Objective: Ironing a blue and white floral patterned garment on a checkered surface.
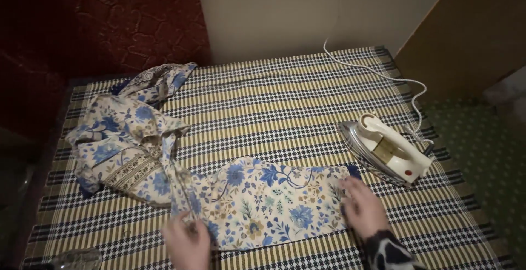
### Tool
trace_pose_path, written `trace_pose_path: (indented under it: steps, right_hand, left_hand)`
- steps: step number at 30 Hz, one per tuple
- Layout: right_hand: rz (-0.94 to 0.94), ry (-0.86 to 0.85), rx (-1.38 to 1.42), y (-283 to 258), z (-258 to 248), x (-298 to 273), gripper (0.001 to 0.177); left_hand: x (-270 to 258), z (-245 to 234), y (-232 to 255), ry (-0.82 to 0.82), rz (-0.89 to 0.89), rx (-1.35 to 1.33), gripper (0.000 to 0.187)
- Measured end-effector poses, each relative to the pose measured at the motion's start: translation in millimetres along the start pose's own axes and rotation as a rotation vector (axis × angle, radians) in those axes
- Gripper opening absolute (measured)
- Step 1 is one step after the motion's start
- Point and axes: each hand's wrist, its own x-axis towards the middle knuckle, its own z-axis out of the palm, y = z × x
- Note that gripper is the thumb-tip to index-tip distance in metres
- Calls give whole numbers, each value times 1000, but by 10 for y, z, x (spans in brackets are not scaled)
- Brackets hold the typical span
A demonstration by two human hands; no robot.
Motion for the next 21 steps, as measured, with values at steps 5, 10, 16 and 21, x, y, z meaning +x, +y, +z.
trace_pose_path:
  steps: [5,10,16,21]
  right_hand:
    - [-304,-54,-100,-88,-80,321,40]
    - [-122,174,-156,-64,-701,841,21]
    - [22,164,-540,35,-1059,1449,48]
    - [300,-283,-478,79,-1179,1580,62]
  left_hand:
    - [636,521,584,-388,338,268,32]
    - [1016,772,914,-698,301,482,27]
    - [1211,1208,515,-1069,146,424,34]
    - [1180,1073,768,-1018,28,47,17]
